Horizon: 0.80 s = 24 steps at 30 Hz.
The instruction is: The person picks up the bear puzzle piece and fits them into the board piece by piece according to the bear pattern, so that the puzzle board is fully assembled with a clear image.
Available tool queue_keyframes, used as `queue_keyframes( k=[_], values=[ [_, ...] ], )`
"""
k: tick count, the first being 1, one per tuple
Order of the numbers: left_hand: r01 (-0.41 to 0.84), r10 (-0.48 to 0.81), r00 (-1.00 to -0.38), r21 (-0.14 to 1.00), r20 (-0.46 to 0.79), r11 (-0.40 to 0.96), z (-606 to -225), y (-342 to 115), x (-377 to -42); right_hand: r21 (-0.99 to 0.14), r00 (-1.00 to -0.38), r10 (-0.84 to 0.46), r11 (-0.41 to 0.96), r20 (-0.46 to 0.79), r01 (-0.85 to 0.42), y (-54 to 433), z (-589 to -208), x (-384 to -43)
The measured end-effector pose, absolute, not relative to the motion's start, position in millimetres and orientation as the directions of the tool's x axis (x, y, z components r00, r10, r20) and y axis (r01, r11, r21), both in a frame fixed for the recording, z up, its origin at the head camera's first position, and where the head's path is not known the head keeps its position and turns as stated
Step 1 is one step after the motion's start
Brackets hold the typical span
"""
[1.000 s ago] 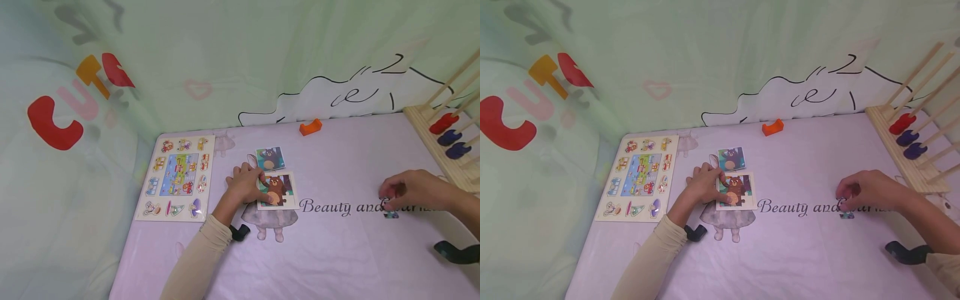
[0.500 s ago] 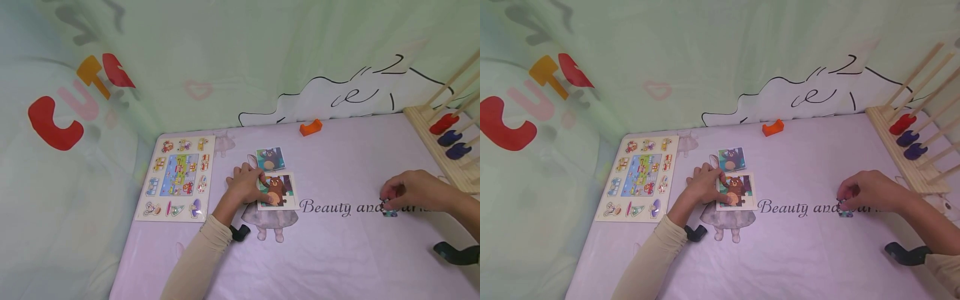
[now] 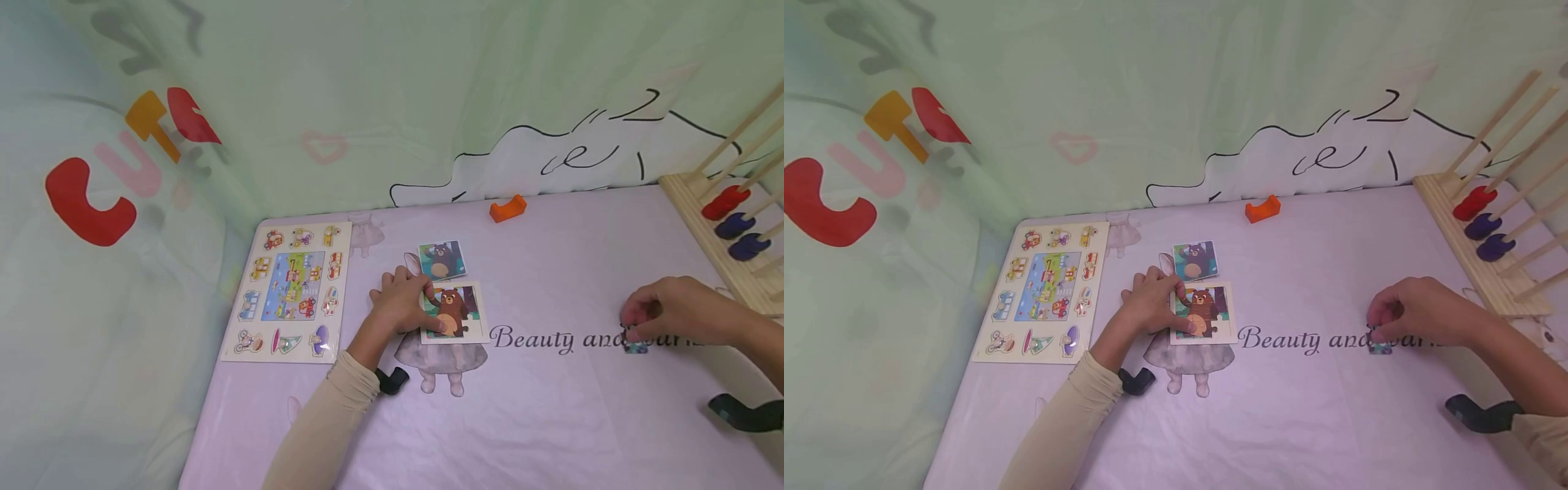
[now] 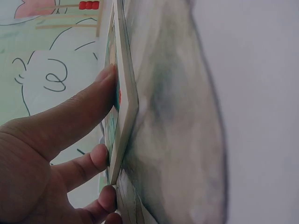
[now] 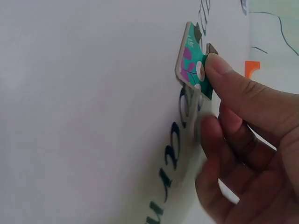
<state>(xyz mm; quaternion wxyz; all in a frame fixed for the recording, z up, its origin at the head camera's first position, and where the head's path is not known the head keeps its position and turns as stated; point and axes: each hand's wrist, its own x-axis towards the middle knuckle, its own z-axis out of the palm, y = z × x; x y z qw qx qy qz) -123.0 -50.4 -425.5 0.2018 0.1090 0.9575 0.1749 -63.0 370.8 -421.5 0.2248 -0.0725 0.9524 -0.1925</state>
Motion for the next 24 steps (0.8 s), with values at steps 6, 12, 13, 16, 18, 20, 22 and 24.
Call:
queue_keyframes(
  k=[6,12,13,16,18,20,22,24],
  values=[
    [0.138,0.280,-0.894,0.378,-0.350,0.915,-426,-50,-123,-0.442,-0.887,-0.249,0.895,-0.389,-0.057,366,-415,-64],
    [0.138,0.281,-0.894,0.381,-0.349,0.914,-426,-51,-123,-0.507,-0.885,-0.312,0.856,-0.346,-0.104,356,-408,-66],
    [0.139,0.281,-0.894,0.381,-0.348,0.914,-426,-51,-123,-0.519,-0.883,-0.316,0.849,-0.347,-0.100,353,-407,-67],
    [0.139,0.282,-0.894,0.383,-0.347,0.913,-425,-51,-123,-0.569,-0.870,-0.353,0.815,-0.344,-0.106,346,-406,-71],
    [0.141,0.283,-0.895,0.383,-0.346,0.913,-425,-51,-123,-0.600,-0.861,-0.378,0.792,-0.342,-0.109,339,-405,-74],
    [0.142,0.285,-0.894,0.385,-0.345,0.912,-425,-51,-123,-0.621,-0.853,-0.394,0.776,-0.343,-0.109,332,-404,-77],
    [0.143,0.286,-0.894,0.386,-0.344,0.911,-426,-51,-123,-0.639,-0.845,-0.409,0.762,-0.346,-0.108,325,-404,-80],
    [0.142,0.286,-0.894,0.387,-0.344,0.911,-426,-51,-123,-0.657,-0.835,-0.423,0.747,-0.351,-0.102,318,-404,-84]
  ],
)
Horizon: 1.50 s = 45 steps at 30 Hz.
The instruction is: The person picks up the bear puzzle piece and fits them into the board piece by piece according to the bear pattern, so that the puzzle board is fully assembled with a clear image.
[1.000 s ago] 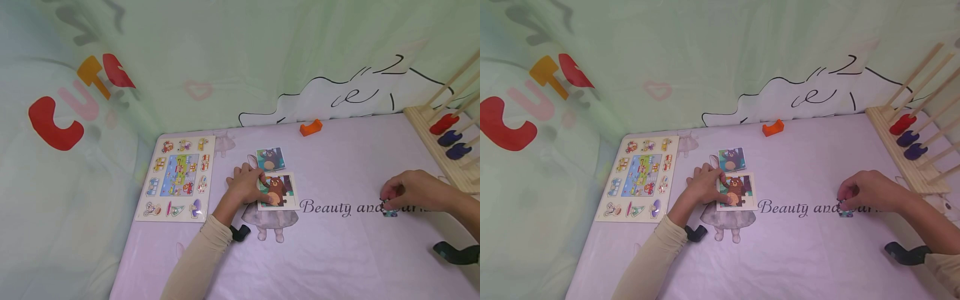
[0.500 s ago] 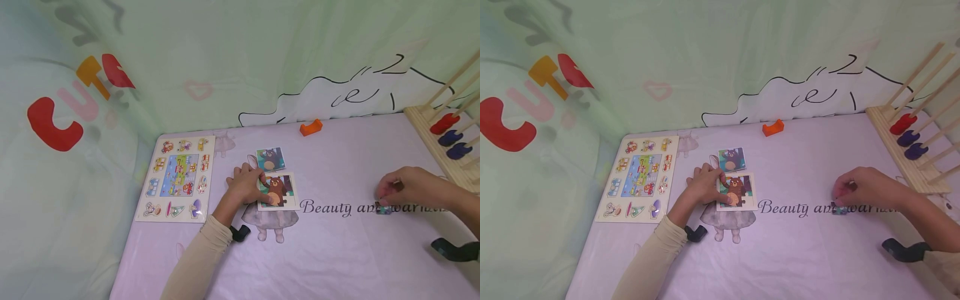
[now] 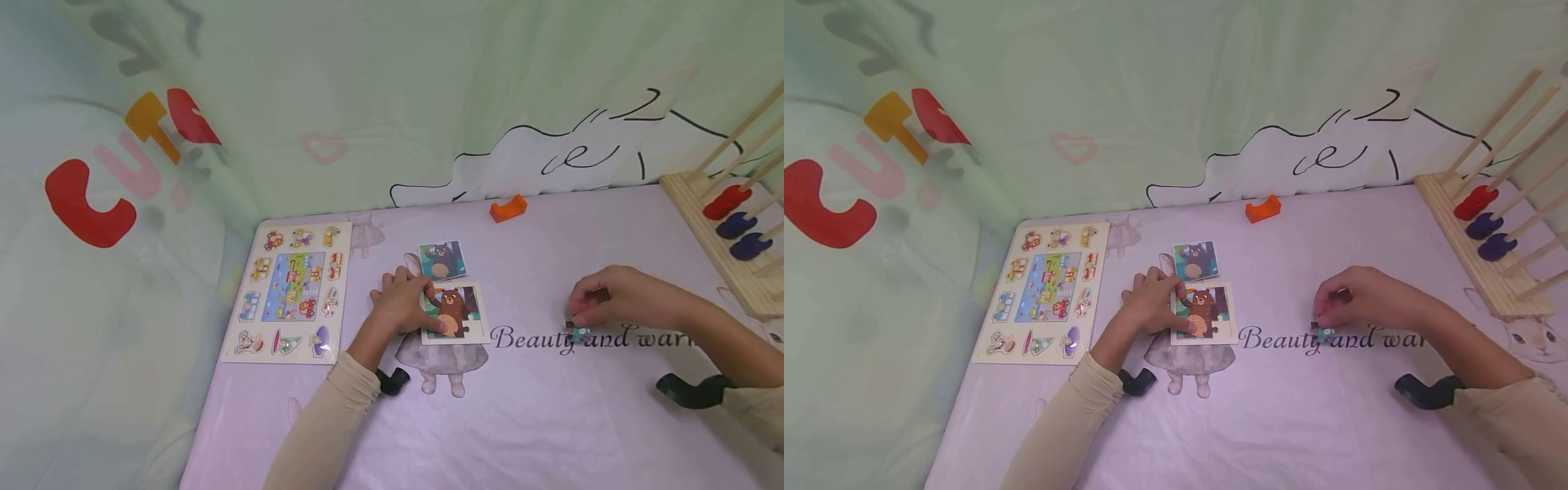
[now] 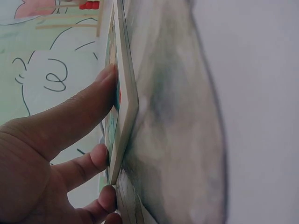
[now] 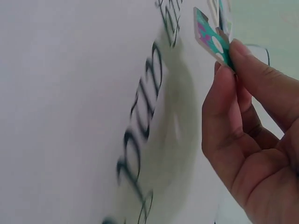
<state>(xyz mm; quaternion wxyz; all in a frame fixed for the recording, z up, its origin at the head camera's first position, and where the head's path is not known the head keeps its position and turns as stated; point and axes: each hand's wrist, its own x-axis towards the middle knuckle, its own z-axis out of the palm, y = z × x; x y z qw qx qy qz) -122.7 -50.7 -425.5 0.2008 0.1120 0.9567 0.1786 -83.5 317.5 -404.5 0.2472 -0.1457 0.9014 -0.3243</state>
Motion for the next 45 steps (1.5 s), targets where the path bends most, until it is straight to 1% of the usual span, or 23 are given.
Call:
queue_keyframes(
  k=[9,16,25,32,39,45],
  values=[
    [0.137,0.283,-0.892,0.385,-0.352,0.913,-426,-50,-123,-0.781,-0.782,-0.505,0.623,-0.366,-0.037,284,-405,-97],
    [0.139,0.285,-0.893,0.390,-0.349,0.910,-424,-50,-123,-0.766,-0.797,-0.525,0.629,-0.298,-0.129,258,-406,-105],
    [0.138,0.283,-0.891,0.383,-0.354,0.913,-423,-50,-122,-0.786,-0.785,-0.541,0.607,-0.301,-0.116,228,-410,-112],
    [0.133,0.278,-0.891,0.381,-0.358,0.915,-423,-50,-122,-0.801,-0.803,-0.533,0.586,-0.267,-0.123,211,-417,-114],
    [0.130,0.275,-0.893,0.381,-0.357,0.915,-424,-49,-123,-0.779,-0.836,-0.502,0.607,-0.223,-0.157,198,-423,-113],
    [0.126,0.271,-0.893,0.379,-0.358,0.917,-424,-49,-123,-0.783,-0.845,-0.493,0.601,-0.209,-0.158,192,-427,-112]
  ],
)
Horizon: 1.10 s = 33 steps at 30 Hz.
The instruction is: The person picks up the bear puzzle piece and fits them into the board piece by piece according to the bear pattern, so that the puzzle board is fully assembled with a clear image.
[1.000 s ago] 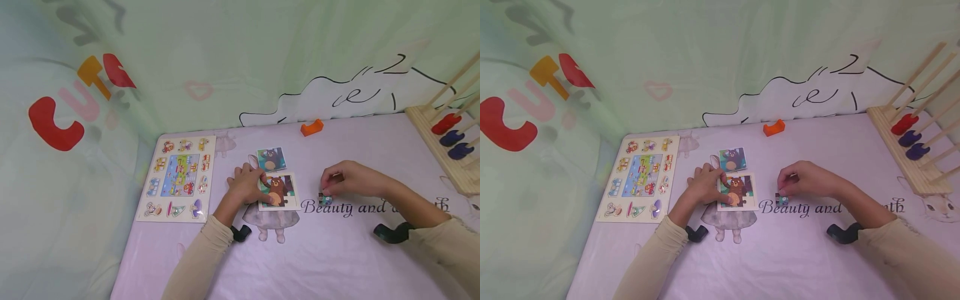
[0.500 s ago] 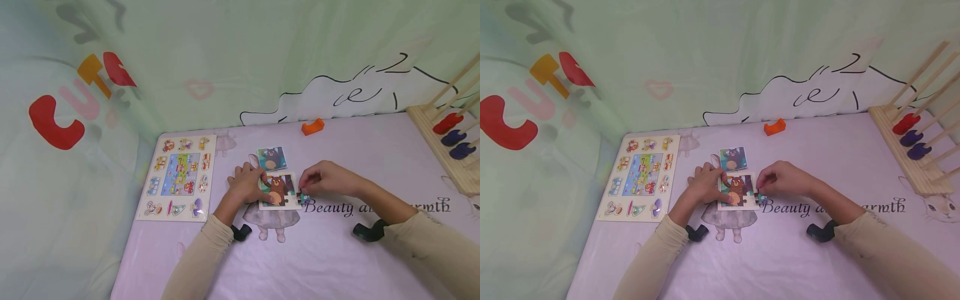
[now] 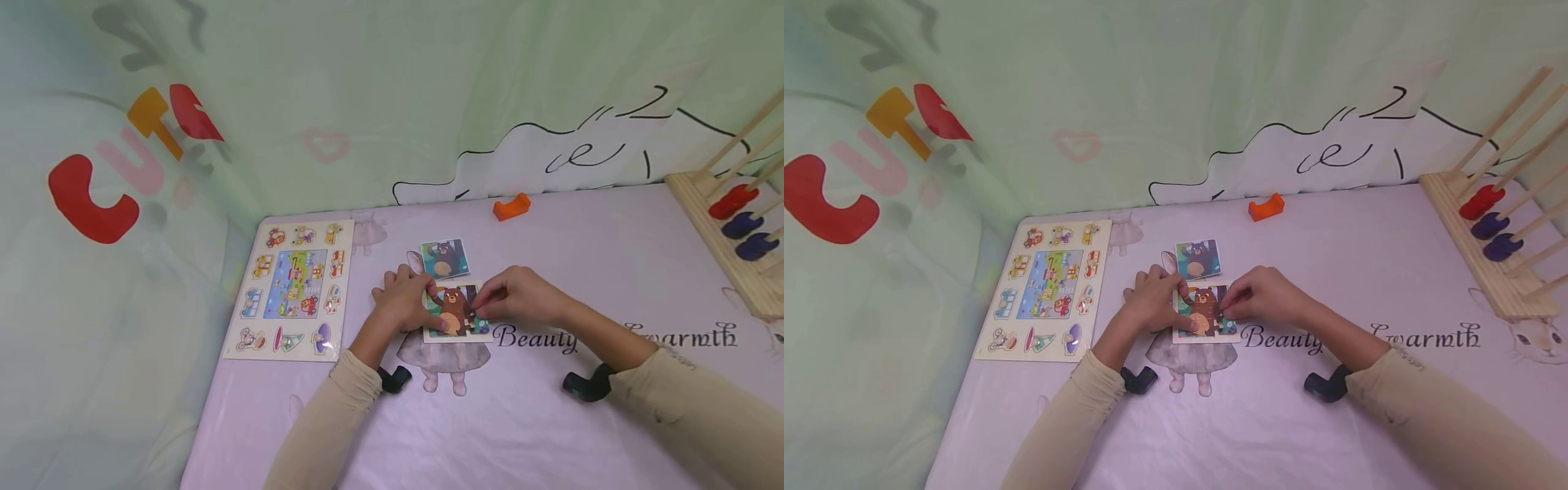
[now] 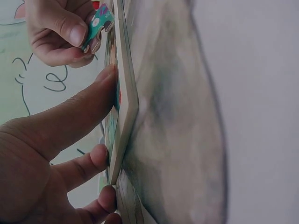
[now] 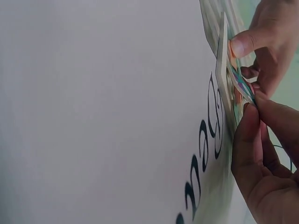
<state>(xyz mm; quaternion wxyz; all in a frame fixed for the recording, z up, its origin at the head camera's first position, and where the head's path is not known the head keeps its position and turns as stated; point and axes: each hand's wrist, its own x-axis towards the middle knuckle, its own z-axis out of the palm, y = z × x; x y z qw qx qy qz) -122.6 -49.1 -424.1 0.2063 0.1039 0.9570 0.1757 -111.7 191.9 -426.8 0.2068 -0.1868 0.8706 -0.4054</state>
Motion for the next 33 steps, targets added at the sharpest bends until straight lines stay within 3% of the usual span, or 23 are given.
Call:
queue_keyframes(
  k=[33],
  values=[
    [0.126,0.267,-0.891,0.364,-0.367,0.923,-423,-48,-122,-0.678,-0.865,-0.464,0.699,-0.189,-0.227,172,-427,-107]
  ],
)
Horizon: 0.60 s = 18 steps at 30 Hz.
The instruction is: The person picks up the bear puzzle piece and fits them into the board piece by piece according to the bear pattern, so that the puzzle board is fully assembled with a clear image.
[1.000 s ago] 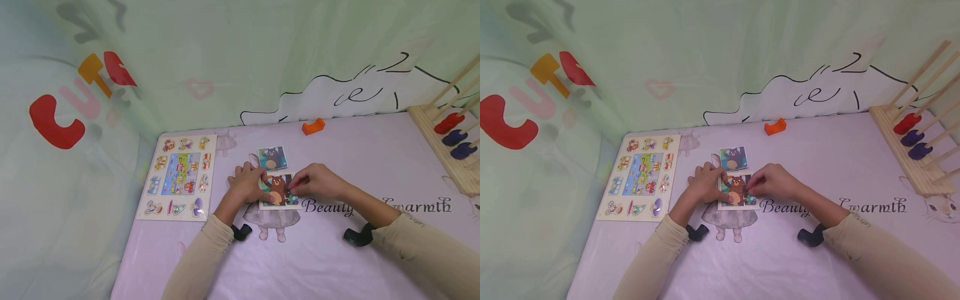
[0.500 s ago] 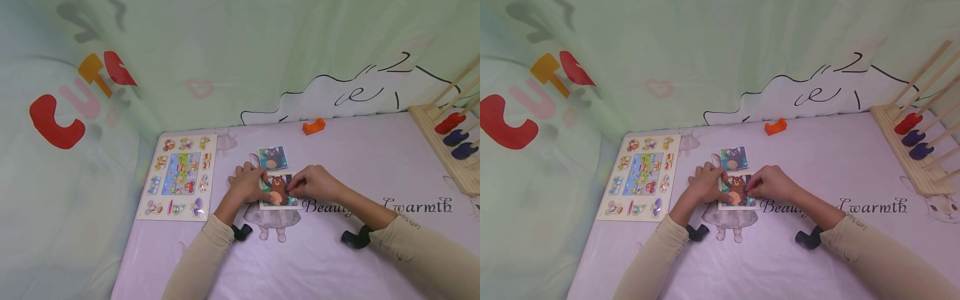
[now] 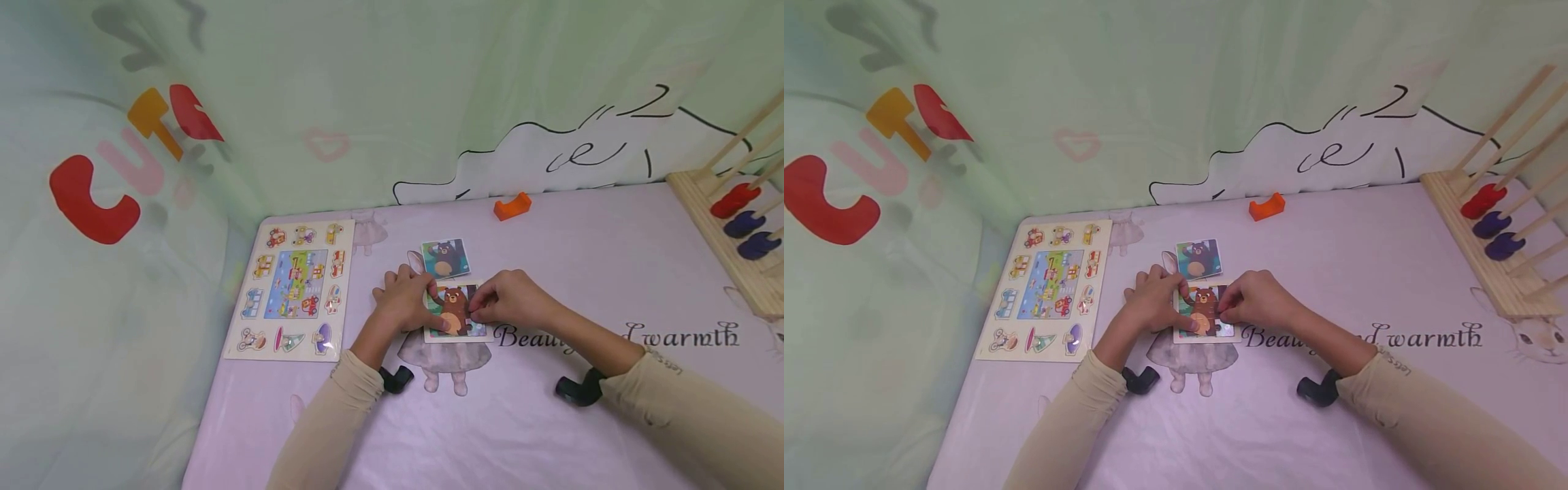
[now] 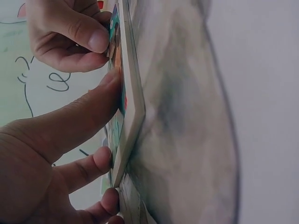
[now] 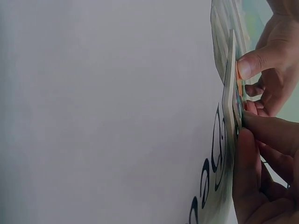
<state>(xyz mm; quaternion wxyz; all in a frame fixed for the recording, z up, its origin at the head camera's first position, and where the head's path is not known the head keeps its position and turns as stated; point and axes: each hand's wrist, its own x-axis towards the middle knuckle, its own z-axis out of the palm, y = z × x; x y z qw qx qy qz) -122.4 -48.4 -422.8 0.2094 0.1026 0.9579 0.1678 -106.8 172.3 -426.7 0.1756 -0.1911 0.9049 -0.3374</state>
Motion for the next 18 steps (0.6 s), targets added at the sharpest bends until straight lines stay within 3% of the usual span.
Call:
queue_keyframes(
  k=[8,18],
  values=[
    [0.133,0.244,-0.910,0.323,-0.334,0.937,-417,-42,-115,-0.638,-0.895,-0.424,0.729,-0.139,-0.246,176,-424,-100],
    [0.192,0.266,-0.924,0.268,-0.275,0.944,-421,-29,-112,-0.618,-0.877,-0.432,0.754,-0.210,-0.223,187,-425,-91]
  ],
)
